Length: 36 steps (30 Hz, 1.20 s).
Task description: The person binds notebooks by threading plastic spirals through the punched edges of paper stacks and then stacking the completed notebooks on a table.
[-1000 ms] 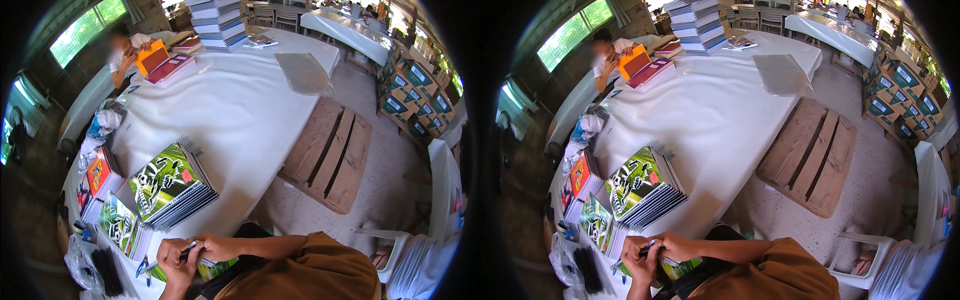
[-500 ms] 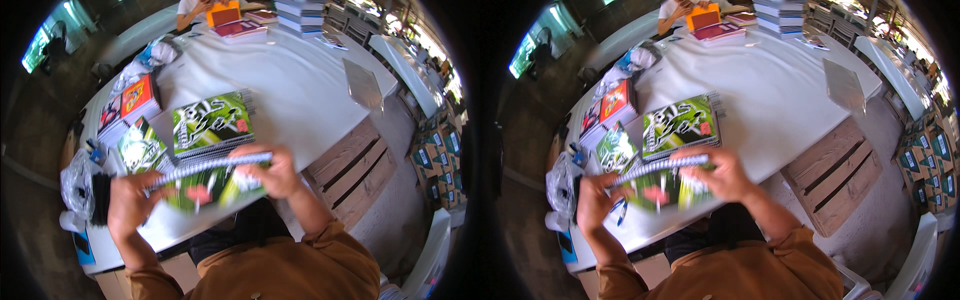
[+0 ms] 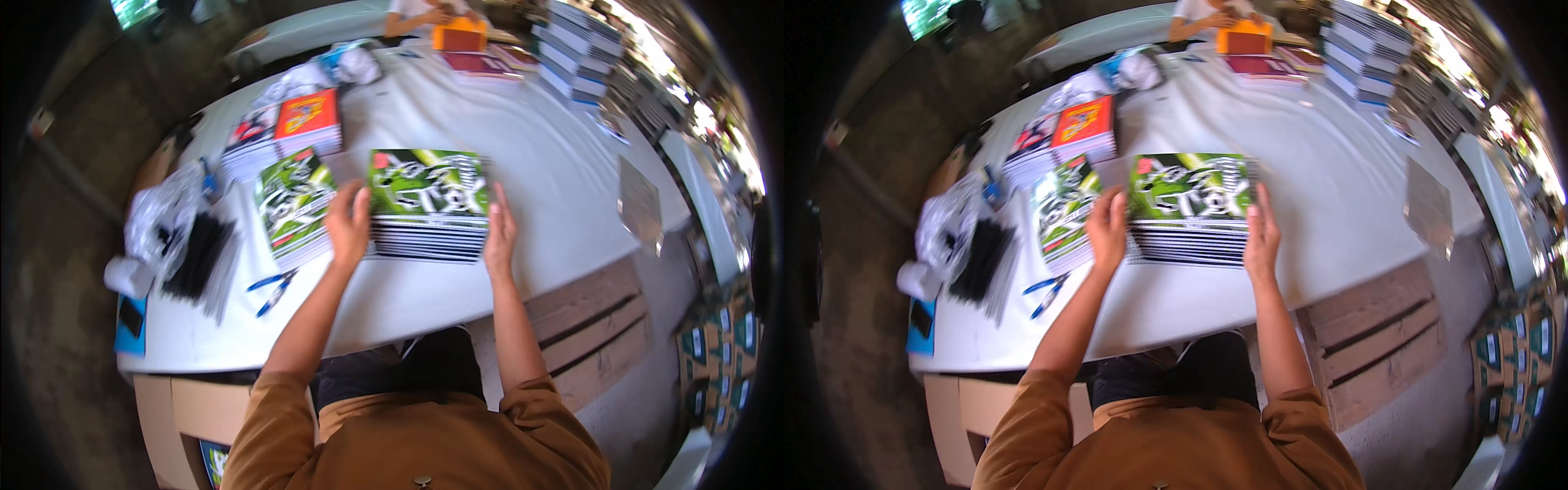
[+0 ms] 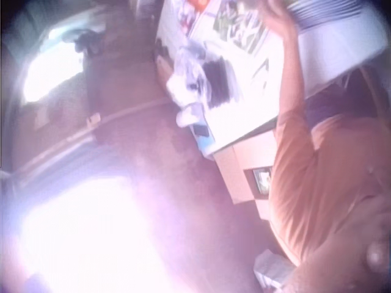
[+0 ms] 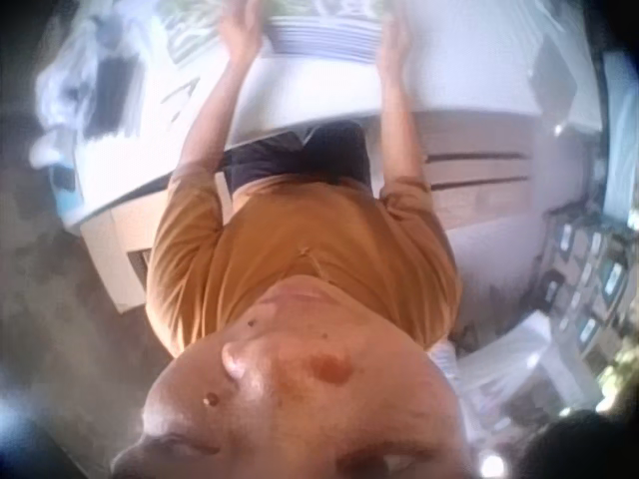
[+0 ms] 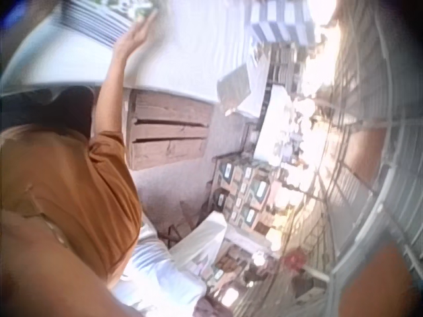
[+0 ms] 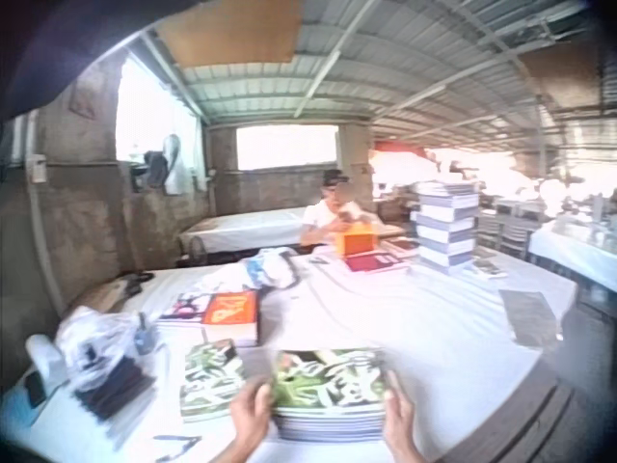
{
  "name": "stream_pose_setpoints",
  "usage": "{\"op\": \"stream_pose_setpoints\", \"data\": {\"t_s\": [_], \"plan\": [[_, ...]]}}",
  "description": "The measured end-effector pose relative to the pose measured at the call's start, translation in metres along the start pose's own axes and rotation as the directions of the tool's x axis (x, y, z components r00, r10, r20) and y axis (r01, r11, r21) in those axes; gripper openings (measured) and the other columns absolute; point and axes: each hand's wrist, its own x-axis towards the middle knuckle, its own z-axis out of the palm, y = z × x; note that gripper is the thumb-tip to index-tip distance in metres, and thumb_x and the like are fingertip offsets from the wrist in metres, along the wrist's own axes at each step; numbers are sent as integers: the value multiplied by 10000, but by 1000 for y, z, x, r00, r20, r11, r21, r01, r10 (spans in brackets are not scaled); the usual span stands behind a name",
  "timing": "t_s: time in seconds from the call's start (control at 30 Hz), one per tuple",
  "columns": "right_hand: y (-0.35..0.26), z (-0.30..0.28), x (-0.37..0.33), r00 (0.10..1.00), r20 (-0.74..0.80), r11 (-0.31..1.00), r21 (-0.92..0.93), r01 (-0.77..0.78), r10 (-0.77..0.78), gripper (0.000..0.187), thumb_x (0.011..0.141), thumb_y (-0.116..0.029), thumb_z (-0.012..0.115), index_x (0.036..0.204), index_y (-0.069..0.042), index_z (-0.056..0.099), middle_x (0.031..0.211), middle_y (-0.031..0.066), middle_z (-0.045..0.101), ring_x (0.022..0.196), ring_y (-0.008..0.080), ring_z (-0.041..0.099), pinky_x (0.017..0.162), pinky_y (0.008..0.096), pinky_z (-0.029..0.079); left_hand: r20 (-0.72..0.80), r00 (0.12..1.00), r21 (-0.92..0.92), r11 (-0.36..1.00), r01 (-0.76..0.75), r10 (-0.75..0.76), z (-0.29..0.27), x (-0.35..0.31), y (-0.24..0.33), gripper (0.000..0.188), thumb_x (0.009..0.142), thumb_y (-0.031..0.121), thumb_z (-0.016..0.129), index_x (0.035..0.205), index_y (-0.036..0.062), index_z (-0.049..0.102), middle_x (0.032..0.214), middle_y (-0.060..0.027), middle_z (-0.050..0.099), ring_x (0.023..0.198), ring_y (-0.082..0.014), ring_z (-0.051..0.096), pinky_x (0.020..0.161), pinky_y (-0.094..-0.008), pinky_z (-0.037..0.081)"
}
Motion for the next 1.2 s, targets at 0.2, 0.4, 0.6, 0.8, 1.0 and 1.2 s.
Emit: {"op": "stream_pose_setpoints", "data": {"t_s": [0.2, 0.4, 0.6, 0.8, 1.0, 1.2], "plan": [[19, 23, -13, 935, -249, 945, -272, 181, -251, 390, 972, -222, 399, 1182, 80, 527, 1162, 154, 590, 1026, 182, 560, 885, 306, 431, -359, 932, -174, 984, -18, -46, 35, -16, -6, 349, 932, 208, 516, 649, 9, 473, 586, -42, 428, 558, -128, 397, 545, -280, 369], [19, 35, -15, 894, -395, 945, -316, 85, -212, 304, 951, -168, 461, 1119, 53, 586, 1036, 141, 648, 903, 165, 605, 837, 291, 457, -278, 947, -209, 973, 103, -160, 30, -12, -20, 282, 923, 189, 532, 712, 7, 490, 615, -45, 497, 537, -117, 410, 519, -252, 364], [15, 0, -30, 912, -321, 923, -362, 130, -255, 290, 932, -127, 471, 1128, 71, 553, 1219, 177, 550, 1139, 248, 513, 973, 347, 380, 18, 892, 504, 767, -397, 451, -47, 12, 16, 404, 774, 84, 648, 1149, 37, 505, 1102, -161, 552, 1026, -321, 521, 868, -403, 417], [-14, 11, -92, 879, -128, 828, -421, 370, -458, 386, 916, -108, 407, 1238, 103, 436, 1331, 230, 423, 1272, 355, 363, 1054, 438, 263, 482, 852, 733, 439, -520, 205, -130, -1, -15, 394, 816, 180, 597, 1174, 39, 510, 1175, -134, 558, 1091, -288, 531, 897, -371, 438], [-63, 58, -137, 871, 449, 830, -396, 392, -197, 525, 709, -71, 666, 1213, -48, 524, 1238, 129, 549, 1256, 377, 375, 1011, 453, 304, 643, 766, 700, 426, -573, -25, -142, -62, 63, 138, 775, 69, 520, 899, 51, 578, 837, -64, 642, 695, -199, 646, 565, -327, 516], [-73, 72, -146, 582, 802, 702, -491, 517, 132, 492, 690, -121, 676, 1169, -75, 568, 1012, 129, 641, 1018, 288, 580, 883, 424, 436, 867, 497, 339, 683, -647, 40, -148, -105, 115, 226, 731, 97, 625, 953, 64, 595, 805, -51, 651, 767, -201, 639, 685, -343, 492]]}}
